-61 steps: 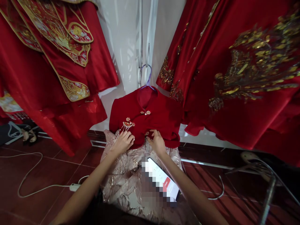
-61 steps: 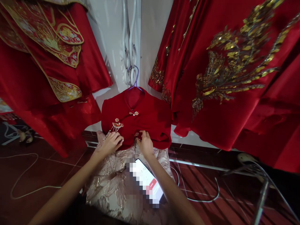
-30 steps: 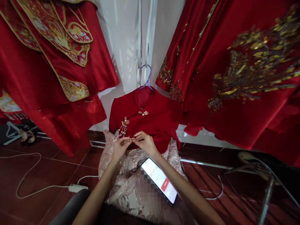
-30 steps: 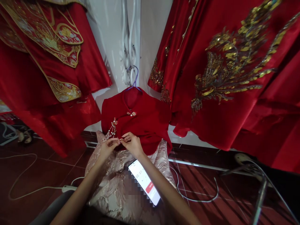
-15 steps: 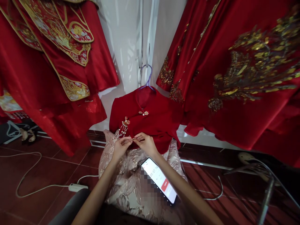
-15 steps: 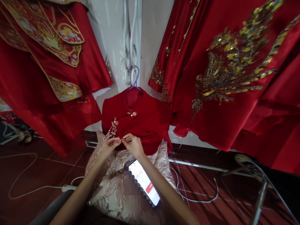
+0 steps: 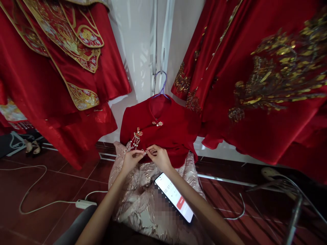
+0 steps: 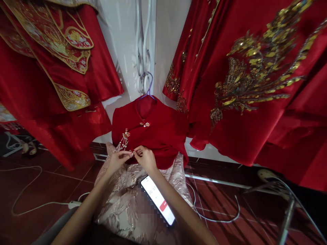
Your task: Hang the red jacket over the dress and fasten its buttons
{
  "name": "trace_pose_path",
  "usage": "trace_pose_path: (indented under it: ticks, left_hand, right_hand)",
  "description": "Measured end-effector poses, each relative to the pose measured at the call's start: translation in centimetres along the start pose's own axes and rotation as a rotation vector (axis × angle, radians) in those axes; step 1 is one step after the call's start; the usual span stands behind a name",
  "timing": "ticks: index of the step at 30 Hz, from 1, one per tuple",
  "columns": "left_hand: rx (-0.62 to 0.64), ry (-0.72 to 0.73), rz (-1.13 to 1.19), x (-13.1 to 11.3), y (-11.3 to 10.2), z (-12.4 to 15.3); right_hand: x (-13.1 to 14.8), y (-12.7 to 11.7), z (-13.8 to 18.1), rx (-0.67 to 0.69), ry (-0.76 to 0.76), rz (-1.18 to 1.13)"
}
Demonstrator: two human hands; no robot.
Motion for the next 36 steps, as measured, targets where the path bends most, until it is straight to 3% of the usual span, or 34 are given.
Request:
trace_pose_path:
  ticks: [3, 7, 13, 25, 31, 36]
  left_hand:
    - [0.012, 0.031, -0.004, 0.3, -0.2, -0.3]
    - [-0.089, 0.119, -0.025, 0.7, -0.8, -0.4]
    - [-0.031, 0.205, -0.264, 0.3, -0.1, 0.3]
    - [0.113, 0.385, -0.82, -0.1, 2.1, 0.7]
    - [0.12, 0.387, -0.672, 0.3, 2.1, 0.2]
    - [0.098, 0.237, -0.326, 1.5, 1.6, -0.1]
  right_hand:
    - [-0.2, -0.2, 0.3, 0.079, -0.019, -0.054]
    - [-1.4, -1.4, 1.1, 0.206, 0.003, -0.09]
    - [-1.9, -2.9, 1.3, 0.163, 0.026, -0.046]
    - [-3.7, -0.4, 1.8, 0.167, 0.071, -0.222]
    - [-4.3, 0.0, 1.9, 0.189, 0.105, -0.29]
    - [-4.3, 0.1, 1.9, 0.199, 0.124, -0.332]
Point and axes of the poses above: each hand's wrist, its own z-axis away from the middle knuckle, its own y-axis out of the palm, x = y × z, the point moved 4 cm from there along -z, towards the middle knuckle, and after that the axes turned 10 degrees about z, right-handed, at the moved point
